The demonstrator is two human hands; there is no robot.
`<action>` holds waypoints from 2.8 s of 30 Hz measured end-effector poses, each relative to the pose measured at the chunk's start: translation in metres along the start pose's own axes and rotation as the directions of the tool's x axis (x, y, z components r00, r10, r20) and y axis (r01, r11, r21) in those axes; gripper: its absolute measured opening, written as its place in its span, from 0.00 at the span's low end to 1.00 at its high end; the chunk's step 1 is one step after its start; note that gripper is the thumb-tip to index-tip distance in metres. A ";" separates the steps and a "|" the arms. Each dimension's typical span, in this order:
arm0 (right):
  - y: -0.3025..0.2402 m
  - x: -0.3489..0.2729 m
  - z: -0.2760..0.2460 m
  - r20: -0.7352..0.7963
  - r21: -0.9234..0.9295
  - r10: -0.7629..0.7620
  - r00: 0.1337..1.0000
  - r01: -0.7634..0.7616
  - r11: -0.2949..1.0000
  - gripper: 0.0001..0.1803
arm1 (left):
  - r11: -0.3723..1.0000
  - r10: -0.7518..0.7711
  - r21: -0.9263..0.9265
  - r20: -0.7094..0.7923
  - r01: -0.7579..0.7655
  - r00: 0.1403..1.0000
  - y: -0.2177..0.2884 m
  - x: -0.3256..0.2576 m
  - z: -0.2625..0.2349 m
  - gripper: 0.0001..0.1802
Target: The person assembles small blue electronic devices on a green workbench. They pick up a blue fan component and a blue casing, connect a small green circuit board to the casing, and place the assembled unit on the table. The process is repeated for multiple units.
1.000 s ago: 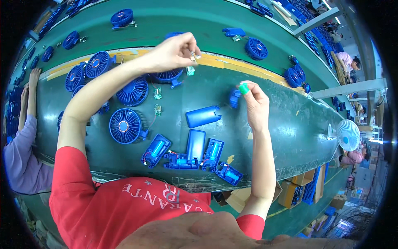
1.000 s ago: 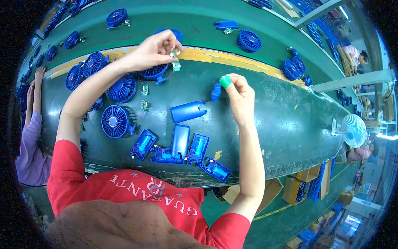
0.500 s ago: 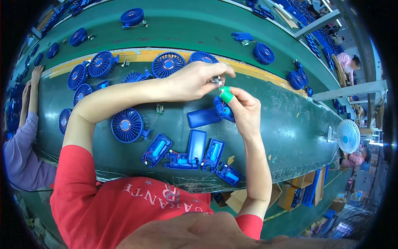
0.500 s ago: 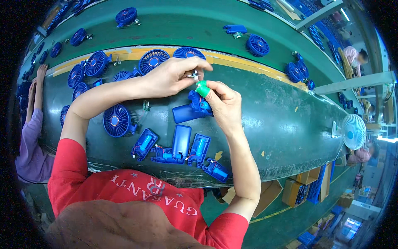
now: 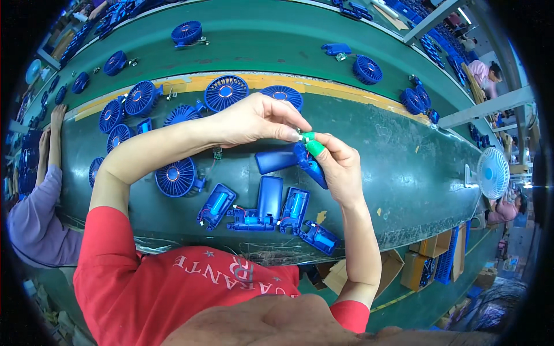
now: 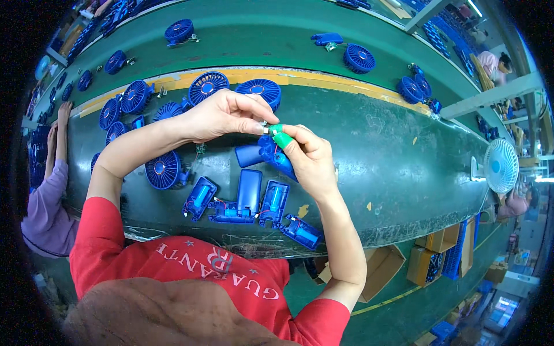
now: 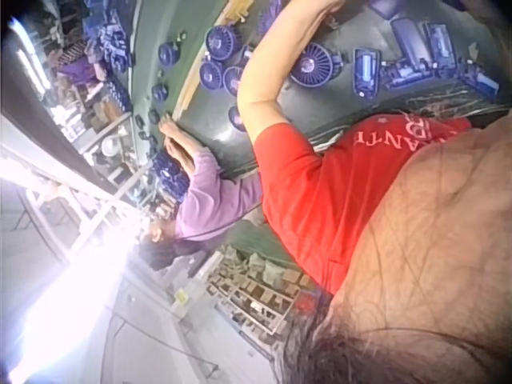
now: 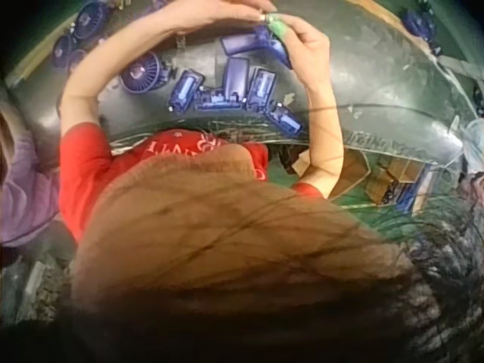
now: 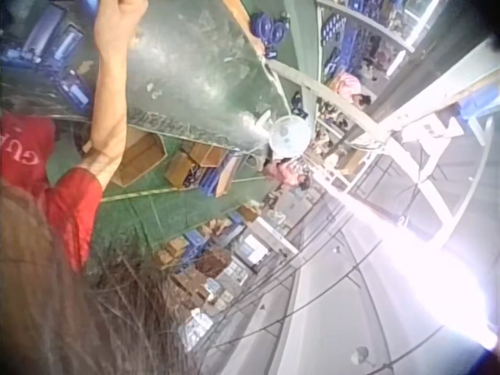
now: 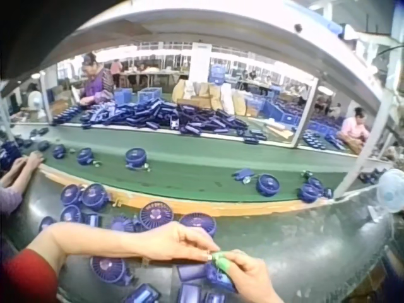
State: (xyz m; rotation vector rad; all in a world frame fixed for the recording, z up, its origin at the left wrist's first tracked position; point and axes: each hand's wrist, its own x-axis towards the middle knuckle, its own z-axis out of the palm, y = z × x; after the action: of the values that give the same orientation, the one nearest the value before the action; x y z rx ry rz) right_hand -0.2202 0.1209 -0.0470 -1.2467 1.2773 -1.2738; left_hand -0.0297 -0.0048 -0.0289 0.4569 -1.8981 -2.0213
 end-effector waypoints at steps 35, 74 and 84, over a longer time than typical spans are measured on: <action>0.006 0.024 0.009 0.508 -0.754 -0.088 0.857 0.491 0.437 0.25 | 0.107 0.633 0.991 -0.128 0.078 0.764 -0.042 0.081 -0.183 0.19; 0.026 0.008 -0.020 -0.195 0.082 0.114 0.974 -0.100 0.992 0.09 | 0.994 -0.099 0.037 -0.020 0.099 0.995 -0.016 0.027 -0.009 0.11; -0.005 -0.001 -0.008 -0.001 -0.658 -0.420 0.908 0.315 0.684 0.08 | 0.991 -0.131 0.015 0.073 0.130 0.989 -0.013 0.024 0.001 0.13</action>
State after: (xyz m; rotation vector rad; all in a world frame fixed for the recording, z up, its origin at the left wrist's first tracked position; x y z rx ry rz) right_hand -0.2279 0.1227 -0.0413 -2.0205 1.7260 -1.2560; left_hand -0.0524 -0.0138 -0.0422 0.5288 -1.9693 -2.1397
